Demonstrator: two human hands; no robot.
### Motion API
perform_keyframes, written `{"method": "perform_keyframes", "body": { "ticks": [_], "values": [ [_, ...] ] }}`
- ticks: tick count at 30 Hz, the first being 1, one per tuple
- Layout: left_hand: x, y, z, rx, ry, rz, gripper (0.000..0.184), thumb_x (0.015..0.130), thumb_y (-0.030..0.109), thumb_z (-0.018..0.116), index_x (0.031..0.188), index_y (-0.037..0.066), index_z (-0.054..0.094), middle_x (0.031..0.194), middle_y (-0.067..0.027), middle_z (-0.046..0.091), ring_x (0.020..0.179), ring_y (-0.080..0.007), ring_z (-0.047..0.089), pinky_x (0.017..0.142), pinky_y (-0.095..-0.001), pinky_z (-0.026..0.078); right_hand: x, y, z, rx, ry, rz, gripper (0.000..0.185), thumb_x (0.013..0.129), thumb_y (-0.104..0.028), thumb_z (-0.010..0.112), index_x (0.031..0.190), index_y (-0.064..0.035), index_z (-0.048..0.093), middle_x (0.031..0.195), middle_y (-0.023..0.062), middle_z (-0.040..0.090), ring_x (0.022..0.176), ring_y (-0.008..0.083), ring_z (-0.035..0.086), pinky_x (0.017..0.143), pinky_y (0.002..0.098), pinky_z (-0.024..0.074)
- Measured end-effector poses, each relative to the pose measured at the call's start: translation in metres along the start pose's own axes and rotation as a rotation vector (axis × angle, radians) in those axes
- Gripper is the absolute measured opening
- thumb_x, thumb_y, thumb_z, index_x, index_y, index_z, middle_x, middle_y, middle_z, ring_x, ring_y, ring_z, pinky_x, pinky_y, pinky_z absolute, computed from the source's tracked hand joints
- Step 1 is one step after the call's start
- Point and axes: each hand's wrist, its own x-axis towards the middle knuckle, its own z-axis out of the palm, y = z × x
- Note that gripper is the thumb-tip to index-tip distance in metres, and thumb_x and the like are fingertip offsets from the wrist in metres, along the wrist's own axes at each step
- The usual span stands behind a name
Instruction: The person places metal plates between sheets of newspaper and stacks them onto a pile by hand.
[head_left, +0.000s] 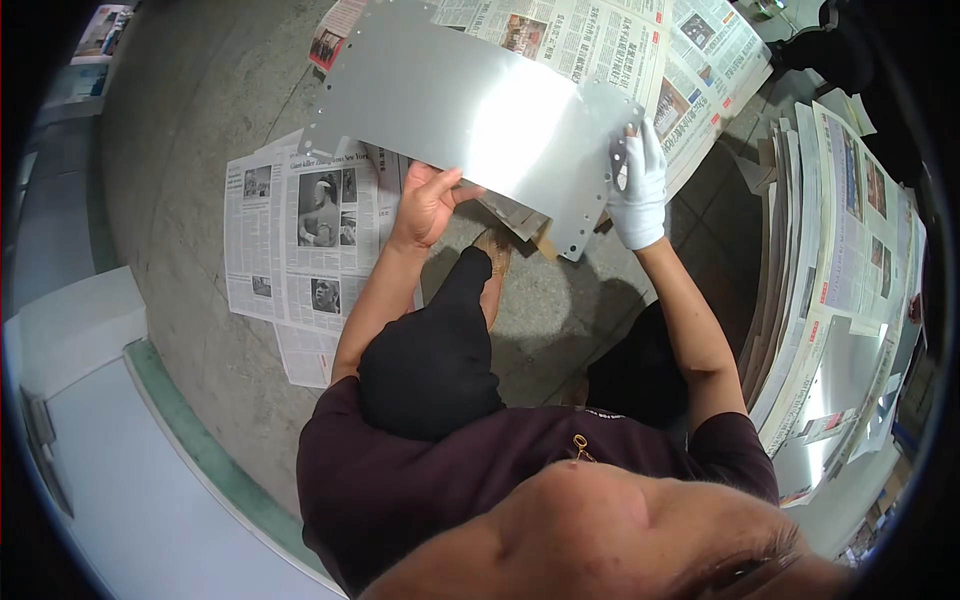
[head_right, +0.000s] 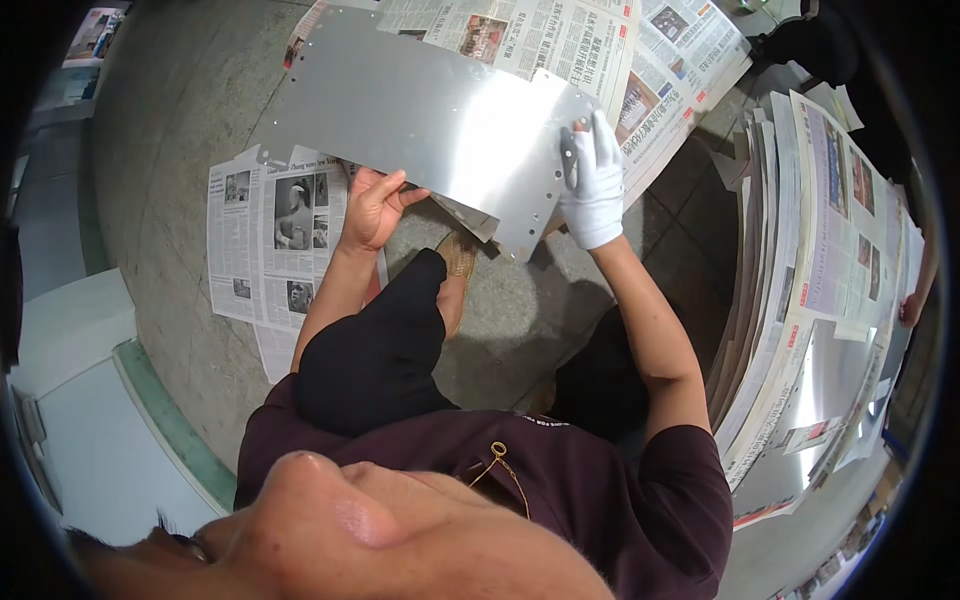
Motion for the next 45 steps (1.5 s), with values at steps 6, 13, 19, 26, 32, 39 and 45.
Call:
{"method": "perform_keyframes", "body": {
  "ticks": [6,13,19,26,32,39,45],
  "values": [
    [0.002,0.0,-0.017,0.085,0.054,-0.027,0.041,0.086,-0.004,0.044,0.127,0.003,0.043,0.117,-0.013,0.056,0.103,-0.0228,0.06,0.078,-0.0363,0.058,-0.04,0.054,0.034,0.471,-0.197,0.551,0.059,0.078,0.011,0.052,0.134,-0.0017,0.038,0.134,0.0167,0.044,0.112,0.0275,0.055,0.092,0.0329,0.0457],
    [0.01,-0.014,-0.051,0.102,-0.018,-0.038,0.039,0.087,-0.007,0.043,0.124,0.002,0.045,0.114,-0.0131,0.057,0.099,-0.023,0.062,0.078,-0.0376,0.059,-0.046,0.063,0.036,0.79,-0.227,0.839,0.052,0.084,0.01,0.038,0.135,-0.0014,0.041,0.126,0.0095,0.054,0.096,0.0146,0.06,0.086,0.0254,0.047],
    [0.012,-0.003,-0.055,0.033,-0.016,-0.019,0.038,0.087,-0.008,0.042,0.124,0.001,0.045,0.115,-0.0149,0.056,0.099,-0.0239,0.062,0.079,-0.0381,0.059,-0.04,0.06,0.03,0.948,-0.15,0.99,0.048,0.084,0.006,0.046,0.132,0.0029,0.043,0.128,0.0127,0.053,0.1,0.016,0.06,0.079,0.0243,0.0483],
    [0.011,-0.002,-0.064,0.032,-0.024,-0.022,0.039,0.087,-0.008,0.043,0.124,0.002,0.045,0.113,-0.0142,0.057,0.098,-0.0233,0.062,0.08,-0.0397,0.058,-0.047,0.073,0.032,0.942,-0.187,0.891,0.043,0.087,0.001,0.044,0.129,0.0064,0.044,0.124,0.0129,0.057,0.095,0.0159,0.06,0.085,0.0271,0.0491],
    [0.005,-0.006,-0.075,-0.006,-0.021,-0.015,0.036,0.087,-0.008,0.045,0.121,0.003,0.047,0.112,-0.0128,0.058,0.098,-0.0226,0.062,0.081,-0.0406,0.058,-0.043,0.066,0.028,0.915,-0.24,0.877,0.04,0.087,-0.001,0.046,0.127,0.0062,0.047,0.121,0.0116,0.058,0.095,0.0168,0.061,0.086,0.0275,0.0484],
    [0.006,-0.003,-0.061,0.019,0.054,0.005,0.028,0.088,-0.005,0.046,0.114,-0.001,0.052,0.107,-0.0128,0.061,0.097,-0.0222,0.063,0.081,-0.0394,0.058,-0.047,0.067,0.033,0.802,-0.275,0.824,0.034,0.086,0.001,0.045,0.118,0.0042,0.056,0.112,0.0117,0.063,0.094,0.0148,0.061,0.082,0.0256,0.0485],
    [0.017,-0.004,-0.053,0.019,0.035,0.011,0.035,0.086,-0.003,0.047,0.121,0.002,0.048,0.111,-0.0114,0.059,0.098,-0.021,0.062,0.078,-0.0363,0.059,-0.052,0.075,0.034,0.889,-0.263,0.911,0.034,0.088,0.001,0.043,0.119,0.002,0.056,0.114,0.0101,0.062,0.086,0.0127,0.061,0.078,0.0253,0.049]
  ]
}}
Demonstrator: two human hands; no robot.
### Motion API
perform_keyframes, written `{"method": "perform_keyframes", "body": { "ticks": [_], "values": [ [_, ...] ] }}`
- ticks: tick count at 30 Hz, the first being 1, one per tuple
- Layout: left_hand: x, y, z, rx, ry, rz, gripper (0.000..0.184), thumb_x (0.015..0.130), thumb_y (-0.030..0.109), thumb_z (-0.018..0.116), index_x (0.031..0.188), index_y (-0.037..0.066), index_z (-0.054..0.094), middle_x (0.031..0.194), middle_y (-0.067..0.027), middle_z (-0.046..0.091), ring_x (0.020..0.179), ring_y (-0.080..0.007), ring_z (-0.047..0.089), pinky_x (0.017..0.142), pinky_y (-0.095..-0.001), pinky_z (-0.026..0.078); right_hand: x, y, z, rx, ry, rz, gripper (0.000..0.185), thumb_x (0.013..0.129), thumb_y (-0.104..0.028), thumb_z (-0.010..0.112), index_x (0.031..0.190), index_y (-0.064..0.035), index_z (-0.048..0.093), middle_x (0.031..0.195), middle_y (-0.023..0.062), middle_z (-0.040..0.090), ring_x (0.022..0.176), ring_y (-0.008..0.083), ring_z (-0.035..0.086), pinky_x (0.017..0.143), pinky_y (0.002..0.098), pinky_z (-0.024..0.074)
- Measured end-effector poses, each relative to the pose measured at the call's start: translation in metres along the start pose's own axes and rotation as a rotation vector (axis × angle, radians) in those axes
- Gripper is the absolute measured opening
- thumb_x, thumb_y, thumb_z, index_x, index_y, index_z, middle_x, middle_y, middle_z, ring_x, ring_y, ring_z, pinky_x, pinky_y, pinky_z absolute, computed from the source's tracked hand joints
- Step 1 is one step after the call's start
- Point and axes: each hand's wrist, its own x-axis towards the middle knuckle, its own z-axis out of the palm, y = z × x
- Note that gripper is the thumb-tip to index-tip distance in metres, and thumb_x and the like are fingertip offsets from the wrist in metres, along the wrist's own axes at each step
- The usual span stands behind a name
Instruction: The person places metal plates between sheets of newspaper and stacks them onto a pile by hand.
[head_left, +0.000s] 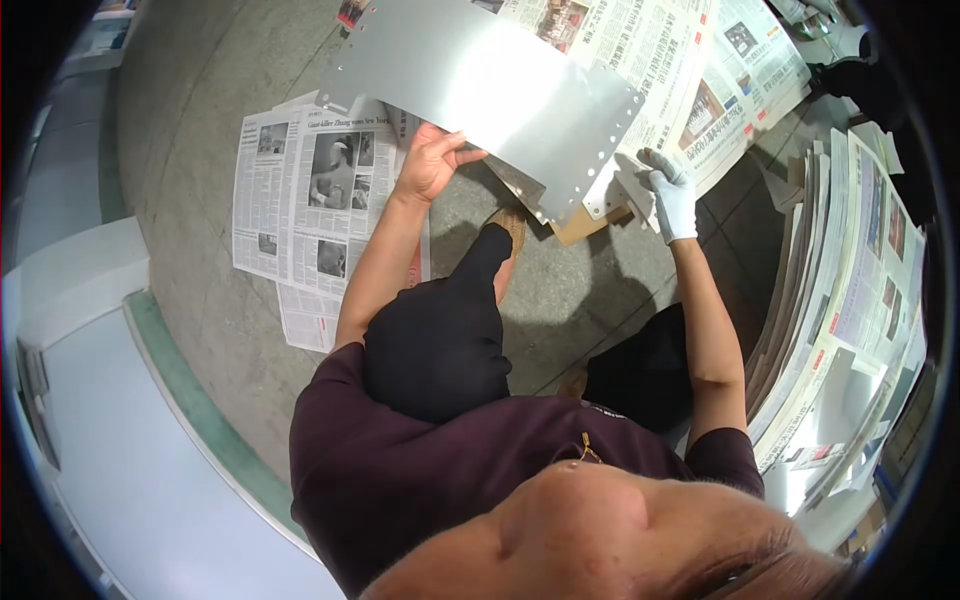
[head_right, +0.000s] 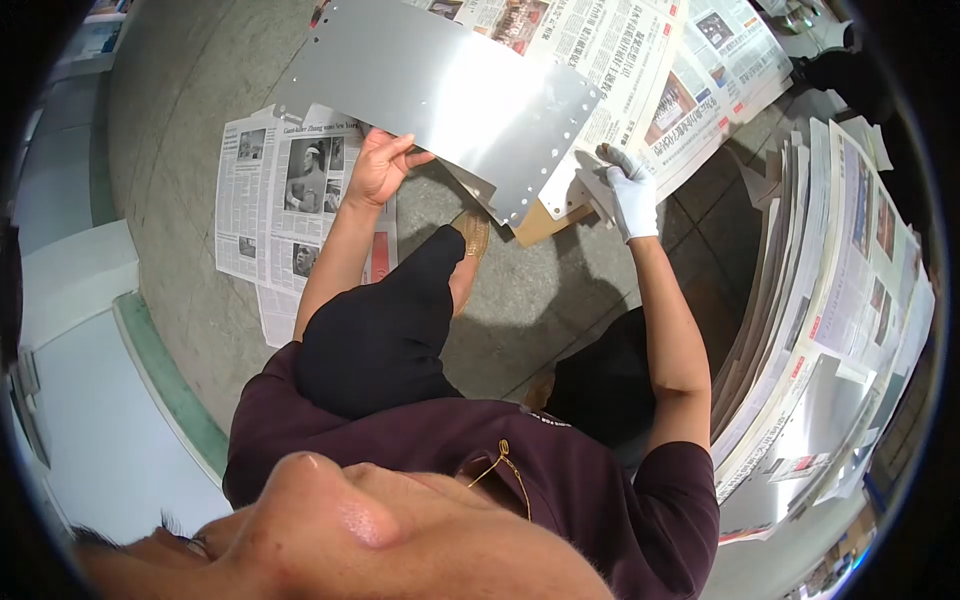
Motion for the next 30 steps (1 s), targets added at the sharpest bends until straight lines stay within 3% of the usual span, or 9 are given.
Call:
{"method": "perform_keyframes", "body": {
  "ticks": [3,17,20,23,25,27,30],
  "values": [
    [0.001,-0.001,-0.003,0.012,-0.01,-0.006,0.037,0.087,-0.004,0.046,0.123,0.002,0.046,0.112,-0.0115,0.059,0.098,-0.0212,0.062,0.078,-0.0361,0.059,0.003,0.002,-0.002,-0.01,-0.012,0.007,0.034,0.09,0.002,0.042,0.122,0.0032,0.053,0.117,0.0107,0.061,0.089,0.0166,0.063,0.08,0.0272,0.0503],
    [-0.007,0.003,-0.006,-0.006,0.016,0.012,0.04,0.087,-0.005,0.044,0.126,0.001,0.042,0.113,-0.014,0.058,0.102,-0.0237,0.06,0.08,-0.039,0.058,0.004,0.01,0.003,-0.022,-0.046,-0.025,0.033,0.088,0.003,0.043,0.12,0.0025,0.054,0.115,0.0099,0.061,0.088,0.0148,0.062,0.078,0.0265,0.0509],
    [-0.008,0.003,-0.01,0.004,0.055,0.005,0.039,0.088,-0.005,0.044,0.126,0.002,0.041,0.11,-0.0136,0.059,0.102,-0.0236,0.06,0.082,-0.0419,0.056,0.003,0.01,0.006,-0.236,-0.042,-0.101,0.034,0.087,-0.001,0.048,0.12,0.0005,0.055,0.113,0.0092,0.062,0.087,0.0133,0.062,0.077,0.0255,0.0501],
    [-0.005,-0.004,-0.023,0.094,0.012,-0.004,0.039,0.087,-0.002,0.044,0.126,0.0,0.044,0.116,-0.0141,0.057,0.103,-0.0257,0.06,0.081,-0.0406,0.054,-0.019,-0.016,0.017,-0.596,-0.016,-0.247,0.038,0.083,-0.01,0.059,0.12,-0.0022,0.056,0.11,0.0127,0.062,0.091,0.0192,0.063,0.081,0.0297,0.0495],
    [-0.004,0.002,-0.003,0.155,0.004,0.008,0.04,0.087,-0.003,0.043,0.127,0.0,0.043,0.117,-0.0143,0.056,0.103,-0.025,0.059,0.08,-0.0393,0.055,-0.034,-0.042,0.029,-0.772,0.006,-0.574,0.05,0.07,-0.021,0.07,0.116,-0.005,0.056,0.115,0.0185,0.058,0.105,0.0358,0.056,0.088,0.0388,0.0463],
    [-0.004,0.006,0.013,0.127,0.049,0.043,0.04,0.087,-0.004,0.042,0.127,-0.001,0.043,0.117,-0.0146,0.056,0.103,-0.0246,0.059,0.079,-0.0376,0.056,-0.043,-0.077,0.039,-0.934,-0.197,-0.695,0.063,0.065,-0.029,0.074,0.119,-0.0046,0.051,0.127,0.0216,0.047,0.12,0.0394,0.042,0.098,0.0451,0.0377],
    [-0.004,0.002,0.017,0.125,0.122,0.106,0.039,0.086,-0.006,0.045,0.125,-0.001,0.043,0.113,-0.0145,0.056,0.099,-0.0223,0.06,0.077,-0.0362,0.057,-0.06,-0.096,0.054,-0.99,-0.254,-0.755,0.07,0.054,-0.034,0.077,0.11,-0.0031,0.049,0.132,0.0211,0.04,0.12,0.0432,0.038,0.098,0.0464,0.0358]
  ]
}}
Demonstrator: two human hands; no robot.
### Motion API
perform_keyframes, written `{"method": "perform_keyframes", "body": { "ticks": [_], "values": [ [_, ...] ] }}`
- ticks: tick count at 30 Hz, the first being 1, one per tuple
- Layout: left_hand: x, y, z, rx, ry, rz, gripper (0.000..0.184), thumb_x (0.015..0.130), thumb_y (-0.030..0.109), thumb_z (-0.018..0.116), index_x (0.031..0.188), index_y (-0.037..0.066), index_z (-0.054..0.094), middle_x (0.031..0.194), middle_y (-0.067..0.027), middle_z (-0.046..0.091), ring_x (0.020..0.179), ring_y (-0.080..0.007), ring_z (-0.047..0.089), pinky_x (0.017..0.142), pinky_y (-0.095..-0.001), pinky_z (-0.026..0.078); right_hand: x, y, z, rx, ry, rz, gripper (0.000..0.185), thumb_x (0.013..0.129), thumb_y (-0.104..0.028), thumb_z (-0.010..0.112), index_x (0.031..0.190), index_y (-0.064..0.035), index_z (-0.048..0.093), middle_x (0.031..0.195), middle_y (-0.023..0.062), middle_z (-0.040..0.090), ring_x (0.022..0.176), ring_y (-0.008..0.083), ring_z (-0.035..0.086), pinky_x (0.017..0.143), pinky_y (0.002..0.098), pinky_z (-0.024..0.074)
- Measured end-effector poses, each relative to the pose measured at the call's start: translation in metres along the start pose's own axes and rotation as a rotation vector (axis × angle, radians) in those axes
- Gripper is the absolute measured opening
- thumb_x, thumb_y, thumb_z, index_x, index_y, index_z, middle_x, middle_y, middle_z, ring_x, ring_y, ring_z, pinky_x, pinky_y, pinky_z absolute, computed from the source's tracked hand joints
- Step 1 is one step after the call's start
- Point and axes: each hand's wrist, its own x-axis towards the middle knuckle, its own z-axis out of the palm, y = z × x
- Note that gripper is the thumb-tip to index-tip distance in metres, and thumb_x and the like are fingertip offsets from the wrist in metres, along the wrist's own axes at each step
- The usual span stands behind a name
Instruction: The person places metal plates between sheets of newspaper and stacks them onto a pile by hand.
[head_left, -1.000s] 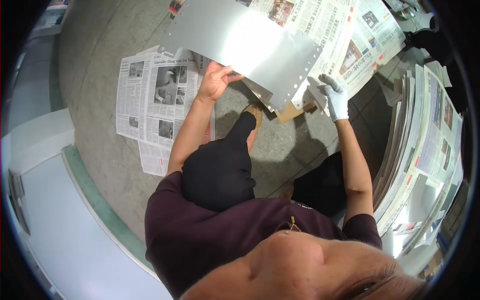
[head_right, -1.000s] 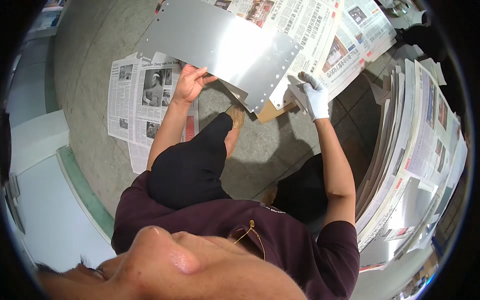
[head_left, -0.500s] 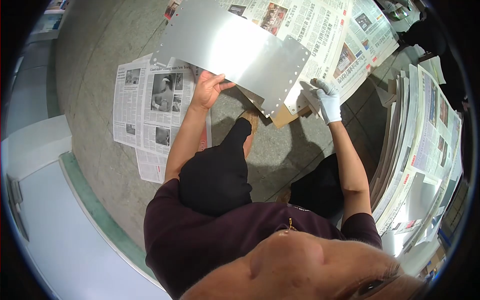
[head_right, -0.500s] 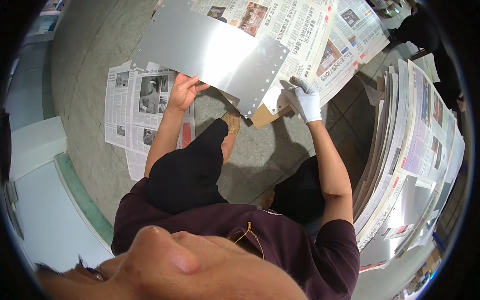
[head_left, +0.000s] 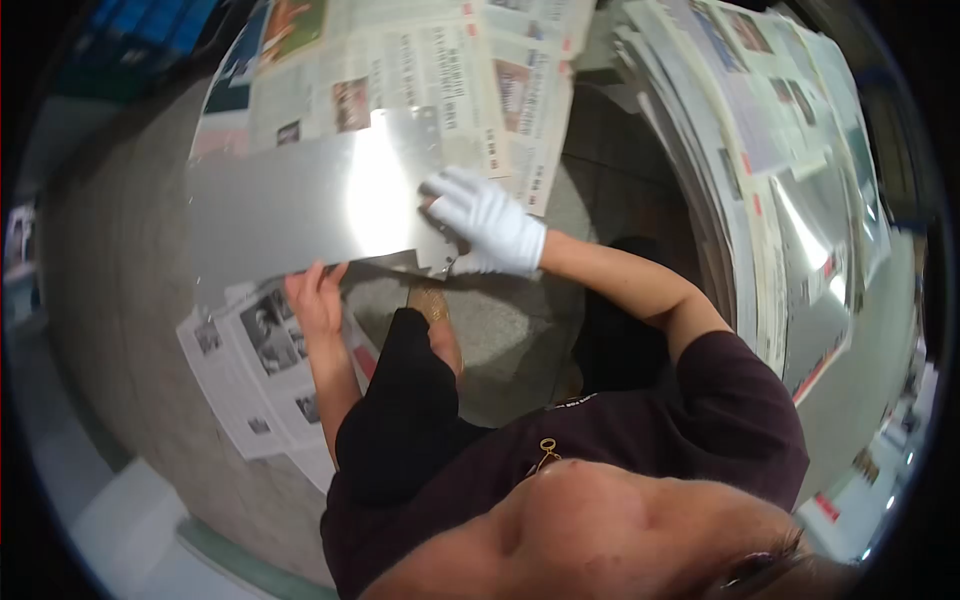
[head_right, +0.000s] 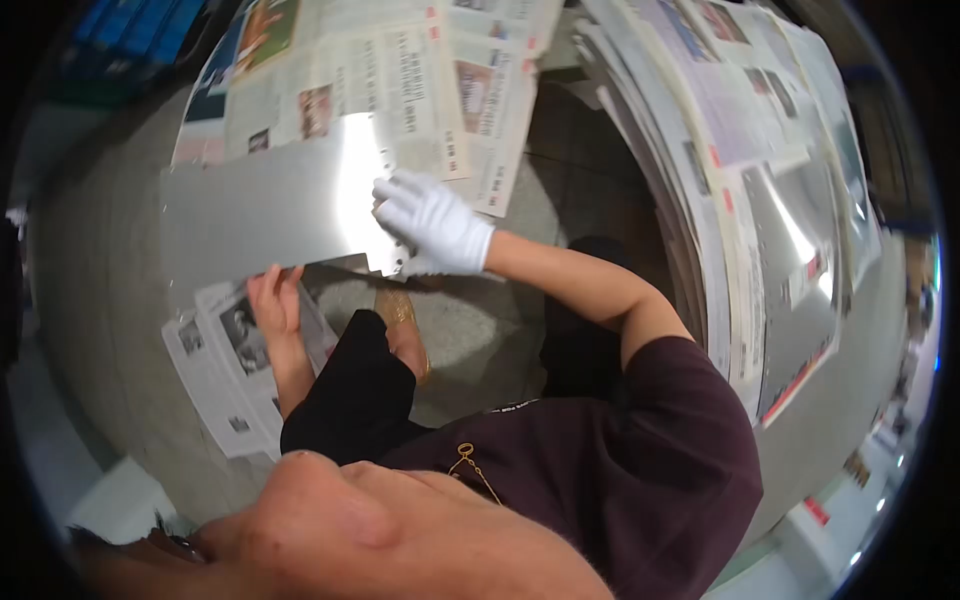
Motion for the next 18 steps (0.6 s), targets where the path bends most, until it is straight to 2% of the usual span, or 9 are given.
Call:
{"method": "perform_keyframes", "body": {
  "ticks": [5,7,9,10,13,14,15,17,18],
  "values": [
    [-0.002,0.011,0.013,0.122,0.17,-0.014,0.026,0.084,-0.004,0.052,0.109,-0.003,0.047,0.102,-0.0146,0.056,0.087,-0.0212,0.058,0.068,-0.0356,0.055,-0.005,-0.02,-0.01,-0.007,0.048,-0.027,0.072,0.048,-0.031,0.079,0.105,-0.0002,0.047,0.118,0.0195,0.042,0.107,0.0397,0.043,0.088,0.0448,0.0414],
    [-0.015,0.024,0.051,0.113,0.163,0.047,0.031,0.084,-0.004,0.052,0.114,-0.003,0.046,0.106,-0.016,0.056,0.091,-0.0229,0.059,0.069,-0.0348,0.056,-0.011,-0.03,-0.009,-0.027,0.056,0.04,0.072,0.048,-0.028,0.078,0.106,0.0001,0.046,0.118,0.0189,0.04,0.106,0.039,0.043,0.084,0.0441,0.0431],
    [-0.021,0.036,0.069,0.147,0.031,0.085,0.036,0.085,-0.004,0.052,0.119,-0.002,0.045,0.11,-0.0163,0.056,0.09,-0.0232,0.06,0.068,-0.033,0.057,-0.017,-0.039,-0.004,-0.161,0.218,0.061,0.071,0.051,-0.026,0.078,0.108,0.0018,0.047,0.115,0.0205,0.04,0.101,0.0391,0.042,0.086,0.0422,0.0411],
    [-0.022,0.039,0.079,0.149,0.013,0.117,0.037,0.084,-0.006,0.05,0.121,-0.004,0.045,0.11,-0.0171,0.057,0.088,-0.0215,0.061,0.065,-0.0313,0.057,-0.018,-0.04,-0.005,-0.208,0.285,0.055,0.055,0.063,-0.02,0.068,0.107,0.0033,0.045,0.114,0.0197,0.039,0.101,0.0369,0.044,0.076,0.0404,0.0466],
    [-0.022,0.052,0.109,0.226,-0.084,0.176,0.033,0.083,-0.007,0.05,0.117,-0.007,0.048,0.108,-0.0178,0.058,0.086,-0.0197,0.061,0.06,-0.0299,0.056,-0.022,-0.04,-0.009,-0.172,0.361,0.128,0.047,0.069,-0.014,0.061,0.108,0.0053,0.044,0.116,0.0207,0.039,0.099,0.0352,0.046,0.069,0.0355,0.0496],
    [-0.023,0.061,0.124,0.26,-0.136,0.209,0.032,0.083,-0.007,0.05,0.114,-0.01,0.049,0.108,-0.0185,0.058,0.09,-0.0203,0.06,0.069,-0.0312,0.055,-0.026,-0.041,-0.013,-0.216,0.388,0.139,0.044,0.071,-0.011,0.058,0.11,0.0062,0.044,0.118,0.0214,0.04,0.1,0.0344,0.047,0.065,0.0328,0.0511],
    [-0.027,0.07,0.148,0.333,-0.188,0.288,0.032,0.083,-0.006,0.051,0.114,-0.01,0.049,0.109,-0.0185,0.058,0.092,-0.0209,0.06,0.074,-0.0319,0.053,-0.031,-0.045,-0.018,-0.191,0.418,0.159,0.041,0.078,-0.012,0.054,0.114,0.0044,0.044,0.12,0.0229,0.041,0.102,0.0361,0.049,0.064,0.0359,0.0534],
    [-0.035,0.085,0.204,0.47,-0.284,0.474,0.033,0.083,-0.005,0.053,0.114,-0.011,0.049,0.111,-0.0185,0.057,0.095,-0.022,0.059,0.082,-0.0333,0.05,-0.041,-0.048,-0.024,-0.14,0.58,0.154,0.045,0.076,-0.006,0.054,0.119,0.0034,0.043,0.127,0.0238,0.042,0.104,0.0376,0.052,0.068,0.0355,0.0537],
    [-0.032,0.092,0.22,0.564,-0.414,0.476,0.047,0.081,-0.003,0.057,0.126,-0.009,0.043,0.115,-0.02,0.056,0.103,-0.0238,0.056,0.093,-0.0347,0.043,-0.048,-0.044,-0.024,-0.087,0.648,0.124,0.049,0.076,-0.003,0.053,0.122,0.0033,0.041,0.128,0.024,0.042,0.105,0.0364,0.053,0.07,0.0354,0.0536]
  ]
}}
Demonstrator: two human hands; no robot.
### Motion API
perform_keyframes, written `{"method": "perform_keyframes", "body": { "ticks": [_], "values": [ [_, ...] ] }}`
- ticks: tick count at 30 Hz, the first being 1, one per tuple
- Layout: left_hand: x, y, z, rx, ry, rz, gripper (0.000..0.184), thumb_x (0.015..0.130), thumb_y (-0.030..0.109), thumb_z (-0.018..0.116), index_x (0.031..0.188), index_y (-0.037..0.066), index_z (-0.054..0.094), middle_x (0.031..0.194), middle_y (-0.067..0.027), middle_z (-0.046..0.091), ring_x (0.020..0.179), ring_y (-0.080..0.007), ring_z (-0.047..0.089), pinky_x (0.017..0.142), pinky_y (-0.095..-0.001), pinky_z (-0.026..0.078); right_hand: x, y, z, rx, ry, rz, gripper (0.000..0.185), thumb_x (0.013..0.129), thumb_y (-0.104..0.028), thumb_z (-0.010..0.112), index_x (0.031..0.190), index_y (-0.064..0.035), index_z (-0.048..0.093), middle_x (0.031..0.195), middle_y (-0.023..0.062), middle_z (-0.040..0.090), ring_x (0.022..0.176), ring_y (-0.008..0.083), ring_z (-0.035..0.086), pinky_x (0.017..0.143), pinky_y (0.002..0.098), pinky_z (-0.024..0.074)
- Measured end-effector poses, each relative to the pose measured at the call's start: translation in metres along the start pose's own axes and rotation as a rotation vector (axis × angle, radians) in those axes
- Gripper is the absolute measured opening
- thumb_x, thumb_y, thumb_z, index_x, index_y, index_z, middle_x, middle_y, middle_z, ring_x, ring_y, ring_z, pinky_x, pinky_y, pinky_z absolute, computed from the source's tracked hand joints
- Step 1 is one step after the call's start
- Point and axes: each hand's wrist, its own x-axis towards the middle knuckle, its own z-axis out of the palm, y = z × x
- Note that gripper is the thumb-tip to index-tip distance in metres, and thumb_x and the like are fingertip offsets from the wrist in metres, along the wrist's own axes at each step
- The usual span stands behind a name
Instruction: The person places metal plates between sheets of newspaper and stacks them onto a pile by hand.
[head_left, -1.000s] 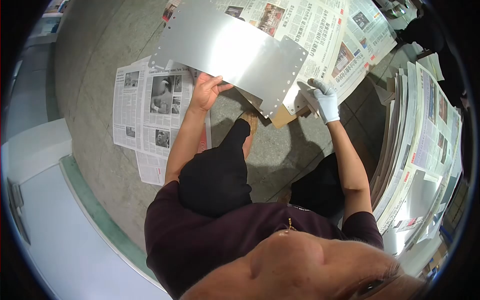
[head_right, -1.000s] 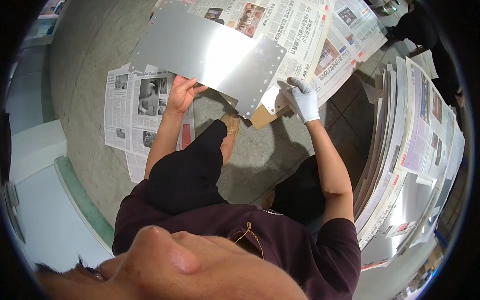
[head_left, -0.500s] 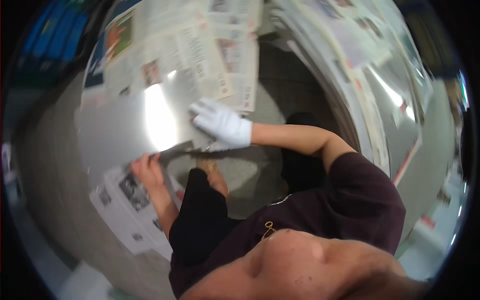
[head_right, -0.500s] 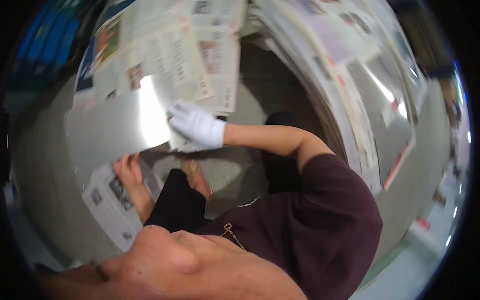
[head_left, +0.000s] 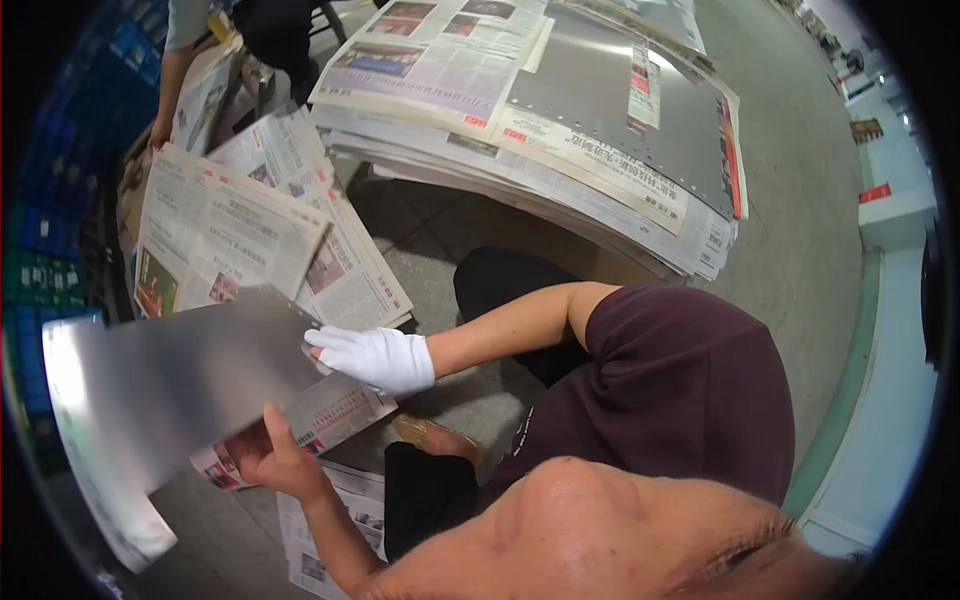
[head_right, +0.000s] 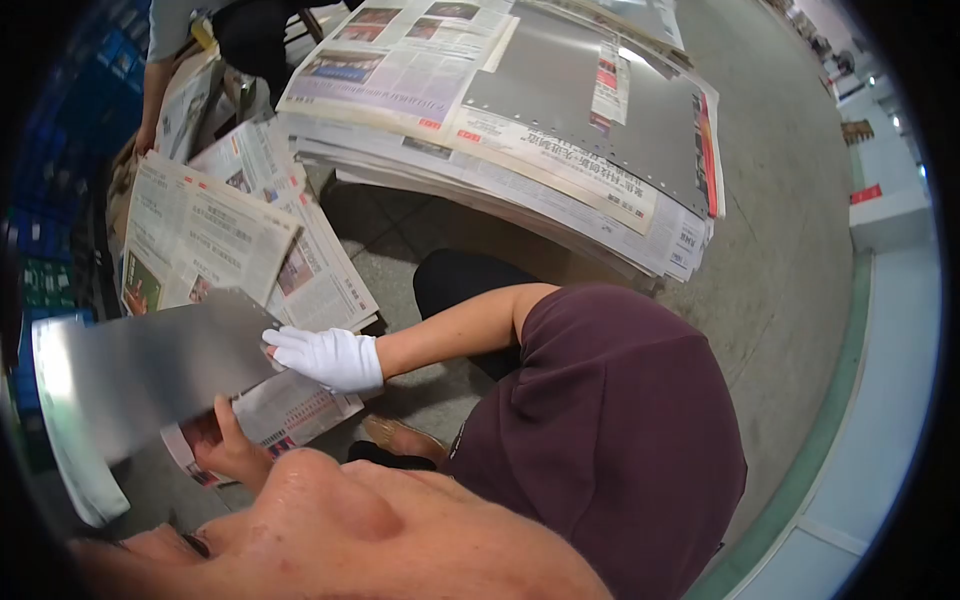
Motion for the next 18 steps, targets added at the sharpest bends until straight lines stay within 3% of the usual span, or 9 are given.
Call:
{"method": "perform_keyframes", "body": {
  "ticks": [2,4,6,7,9,10,12,16,18],
  "values": [
    [0.025,0.056,0.046,-0.08,-0.224,0.049,0.066,0.078,-0.001,0.062,0.137,-0.003,0.032,0.121,-0.0209,0.055,0.108,-0.0263,0.055,0.094,-0.0364,0.043,-0.011,0.008,-0.007,0.134,0.123,-0.03,0.056,0.074,0.002,0.051,0.129,0.0032,0.038,0.13,0.0243,0.044,0.106,0.034,0.056,0.073,0.0351,0.0533],
    [0.047,0.081,0.07,-0.008,-0.53,0.192,0.082,0.079,0.008,0.069,0.144,0.002,0.018,0.129,-0.0189,0.051,0.116,-0.0253,0.052,0.098,-0.0354,0.039,-0.01,0.001,-0.03,0.3,0.206,0.19,0.061,0.074,0.005,0.047,0.134,0.0026,0.034,0.129,0.0239,0.045,0.104,0.0305,0.058,0.074,0.0345,0.053],
    [0.055,0.105,0.096,0.044,-0.729,0.288,0.071,0.073,0.01,0.074,0.134,0.0,0.038,0.12,-0.015,0.059,0.108,-0.0233,0.058,0.092,-0.0334,0.044,-0.001,-0.004,-0.057,0.347,0.374,0.294,0.061,0.078,0.005,0.042,0.138,0.0023,0.031,0.122,0.02,0.052,0.102,0.0219,0.059,0.081,0.0324,0.0512],
    [0.058,0.115,0.107,0.1,-0.832,0.359,0.065,0.07,0.011,0.076,0.128,-0.001,0.048,0.116,-0.0144,0.062,0.104,-0.0232,0.061,0.088,-0.0324,0.047,0.011,-0.019,-0.091,0.797,0.436,0.55,0.047,0.085,-0.002,0.044,0.132,0.0027,0.04,0.118,0.0145,0.056,0.109,0.0201,0.054,0.095,0.0319,0.0427],
    [0.057,0.142,0.127,0.207,-0.99,0.637,0.051,0.069,0.009,0.076,0.116,0.0,0.059,0.108,-0.0133,0.065,0.096,-0.0257,0.064,0.081,-0.0318,0.049,0.019,0.016,-0.131,0.918,0.46,0.458,0.045,0.087,-0.004,0.046,0.131,0.0017,0.042,0.118,0.0093,0.056,0.108,0.0141,0.052,0.093,0.0293,0.0437],
    [0.056,0.156,0.135,0.235,-1.028,0.713,0.048,0.067,0.009,0.076,0.113,0.002,0.061,0.104,-0.0127,0.066,0.09,-0.0289,0.064,0.077,-0.0332,0.05,0.026,0.028,-0.157,0.901,0.475,0.429,0.043,0.082,0.001,0.042,0.125,-0.0002,0.049,0.115,0.0071,0.058,0.105,0.0149,0.054,0.087,0.0295,0.0468],
    [0.054,0.174,0.142,0.3,-1.112,0.706,0.054,0.066,0.01,0.075,0.117,0.005,0.059,0.106,-0.0132,0.065,0.091,-0.0295,0.063,0.077,-0.0351,0.049,0.027,0.054,-0.197,1.303,0.62,0.633,0.043,0.081,0.003,0.046,0.124,-0.0012,0.05,0.112,0.0102,0.059,0.1,0.0237,0.06,0.08,0.0412,0.0554],
    [0.054,0.181,0.141,0.314,-1.06,0.716,0.057,0.068,0.011,0.074,0.122,0.006,0.056,0.108,-0.0144,0.064,0.094,-0.0311,0.061,0.079,-0.0367,0.048,0.02,0.145,-0.252,1.227,0.73,0.776,0.038,0.083,0.01,0.041,0.118,-0.0013,0.05,0.105,0.0106,0.057,0.081,0.0243,0.062,0.077,0.0497,0.0573],
    [0.052,0.18,0.134,0.333,-1.041,0.668,0.058,0.069,0.012,0.074,0.123,0.006,0.055,0.107,-0.0152,0.064,0.094,-0.0321,0.061,0.079,-0.0373,0.048,0.015,0.185,-0.273,1.211,0.737,0.782,0.035,0.084,0.01,0.041,0.115,-0.0026,0.05,0.108,0.0113,0.055,0.092,0.0251,0.059,0.077,0.0502,0.0573]
  ]
}}
